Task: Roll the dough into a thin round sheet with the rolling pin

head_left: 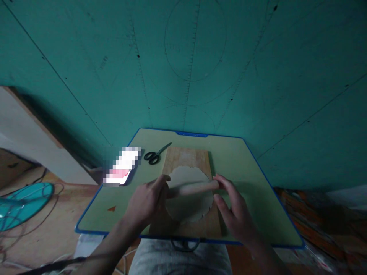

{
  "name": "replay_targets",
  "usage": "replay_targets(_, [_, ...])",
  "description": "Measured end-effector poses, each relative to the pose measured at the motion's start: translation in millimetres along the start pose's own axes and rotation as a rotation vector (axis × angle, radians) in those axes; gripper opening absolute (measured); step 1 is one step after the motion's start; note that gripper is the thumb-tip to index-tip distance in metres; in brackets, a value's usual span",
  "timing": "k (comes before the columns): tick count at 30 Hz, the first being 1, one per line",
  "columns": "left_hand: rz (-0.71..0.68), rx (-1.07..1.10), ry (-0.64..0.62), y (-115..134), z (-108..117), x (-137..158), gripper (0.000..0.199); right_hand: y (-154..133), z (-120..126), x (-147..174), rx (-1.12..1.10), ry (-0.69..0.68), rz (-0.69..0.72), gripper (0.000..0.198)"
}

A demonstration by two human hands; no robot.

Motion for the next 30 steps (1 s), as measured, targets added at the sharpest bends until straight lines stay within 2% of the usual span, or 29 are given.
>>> replay_targets(4, [-0.139,-0.065,-0.031,36.2,-22.9,1.4,0.023,4.7,3.4,6.2,0.127,0.013,0.02,0.04])
replay_targets(7, [-0.202,-0.127,0.033,47.2,-28.3,-3.9,0.019,13.2,-1.4,8.3,0.241,-0.001,0.015,0.036])
replay_targets(11, [-0.222,-0.264,0.163,40.6,-26.7,-12.4,0.019,20.5,-21.0,6.8,0.358,-0.135,-0.004,0.041])
replay_targets(14, [-0.204,-0.422,0.228,33.3,-27.5,-20.0,0.022,25.1,-26.8,-0.1,0.427,-0.189,-0.034,0.047])
replay_targets(17, [-0.204,-0.488,0.265,33.2,-28.8,-32.6,0.029,30.3,-30.5,-13.6,0.435,-0.228,-0.037,0.049])
replay_targets(23, [-0.12,-0.484,0.157,27.5,-37.0,-83.8,0.037,58.3,-41.6,-51.6,0.487,-0.258,-0.036,0.051])
replay_targets(27, [-0.076,-0.475,0.093,29.9,-39.4,-114.2,0.031,91.1,-50.8,-76.4,0.446,-0.283,-0.055,0.056])
replay_targets(30, [-0.087,-0.449,0.122,34.3,-35.8,-126.2,0.03,114.1,-58.3,-91.8,0.415,-0.312,-0.075,0.056])
Point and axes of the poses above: each hand's wrist, its own x-axis away from the middle knuckle, its own z-axis out of the back of the hand, y = z × x, the point moved 10 cm from there along -x, towards the middle knuckle, and after that the axes turned 10 degrees about z, right-handed, at the moved point
